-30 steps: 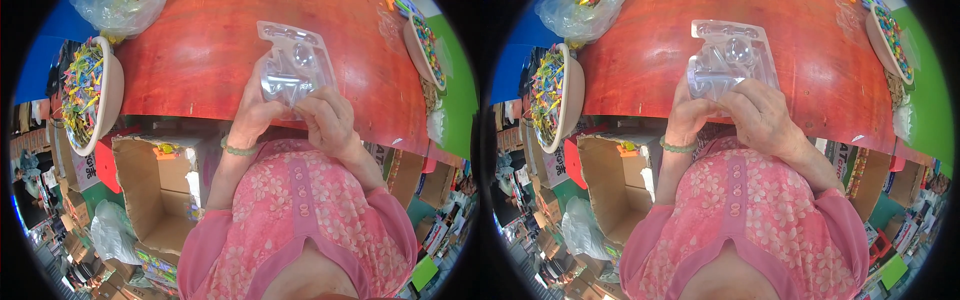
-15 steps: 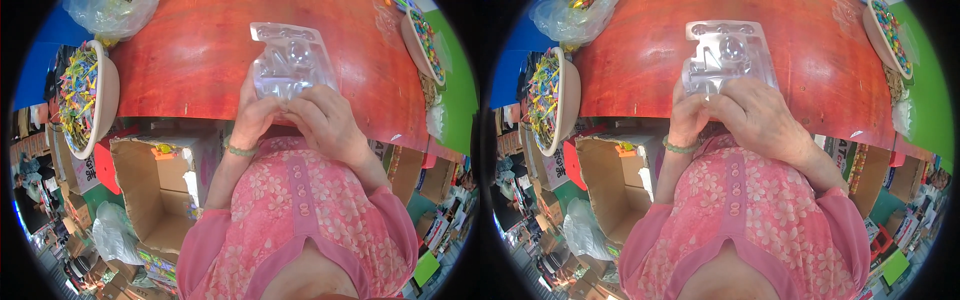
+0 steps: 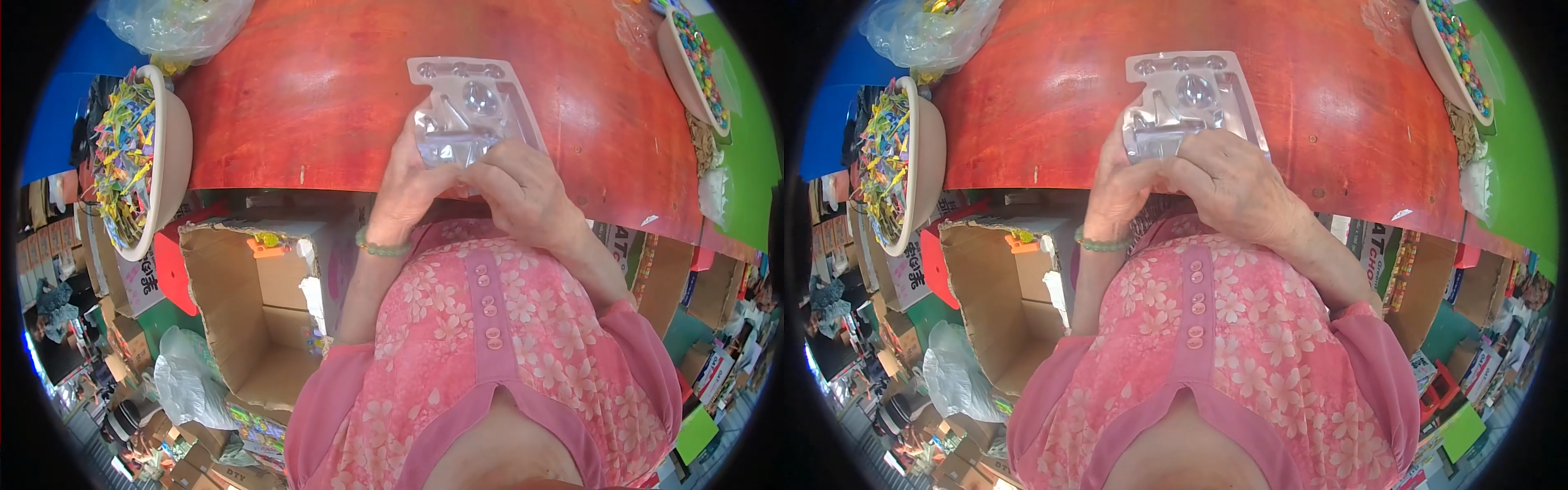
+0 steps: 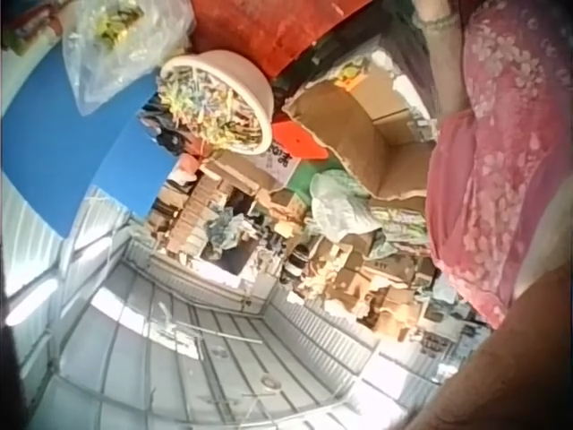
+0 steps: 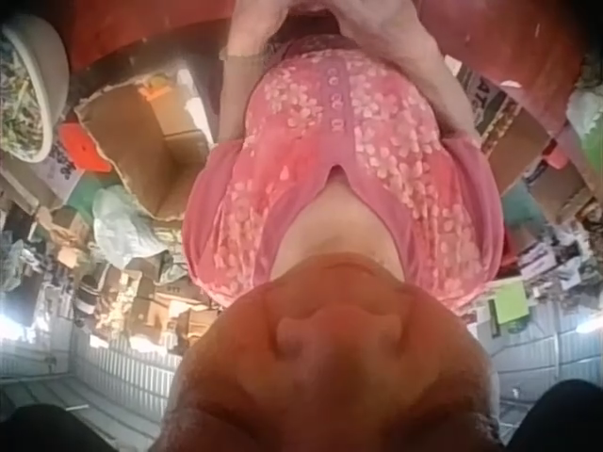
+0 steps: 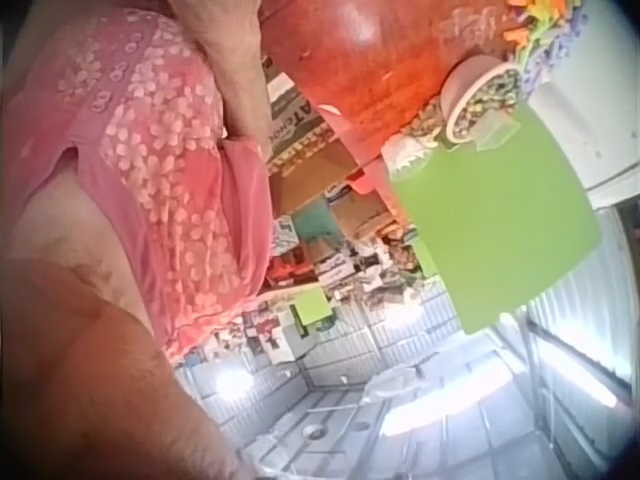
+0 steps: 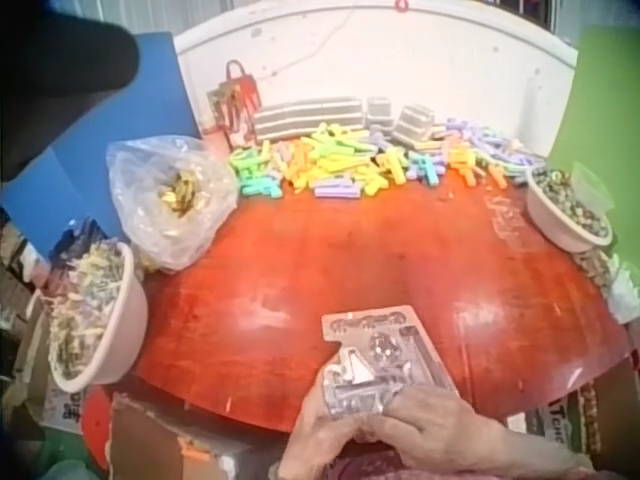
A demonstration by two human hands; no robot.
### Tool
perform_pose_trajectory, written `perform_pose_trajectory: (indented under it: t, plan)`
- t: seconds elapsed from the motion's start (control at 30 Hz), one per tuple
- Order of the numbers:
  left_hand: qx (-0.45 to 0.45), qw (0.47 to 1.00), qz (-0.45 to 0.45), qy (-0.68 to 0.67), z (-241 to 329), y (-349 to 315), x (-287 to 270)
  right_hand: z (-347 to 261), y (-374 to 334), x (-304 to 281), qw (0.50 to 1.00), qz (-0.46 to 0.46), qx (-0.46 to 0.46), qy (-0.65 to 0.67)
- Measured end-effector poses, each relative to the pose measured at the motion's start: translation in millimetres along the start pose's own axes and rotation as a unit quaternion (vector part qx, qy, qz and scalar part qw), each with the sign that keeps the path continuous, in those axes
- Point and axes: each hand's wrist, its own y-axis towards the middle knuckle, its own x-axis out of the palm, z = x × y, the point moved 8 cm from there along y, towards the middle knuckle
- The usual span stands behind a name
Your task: Separating and stacking clear plastic toy molds on a workbench in a factory setting.
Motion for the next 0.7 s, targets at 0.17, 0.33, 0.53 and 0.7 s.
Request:
perform_pose_trajectory:
  t: [0.17,0.33,0.53,0.7]
  plan:
    - [-0.011,1.000,0.011,-0.006,3.1,-5.5,9.2,-0.8,3.0,-9.4,0.999,0.010,0.029,0.021]
    - [0.009,0.999,0.038,0.009,-2.2,-7.5,6.7,3.2,0.1,-39.8,0.993,0.105,0.041,-0.036]
    - [-0.030,0.999,-0.042,0.014,7.1,-18.3,20.2,-1.2,32.6,-96.1,0.992,0.106,0.057,-0.045]
    - [-0.008,0.995,0.049,0.091,2.8,-4.5,8.1,17.9,17.5,-84.8,0.985,0.107,0.136,0.026]
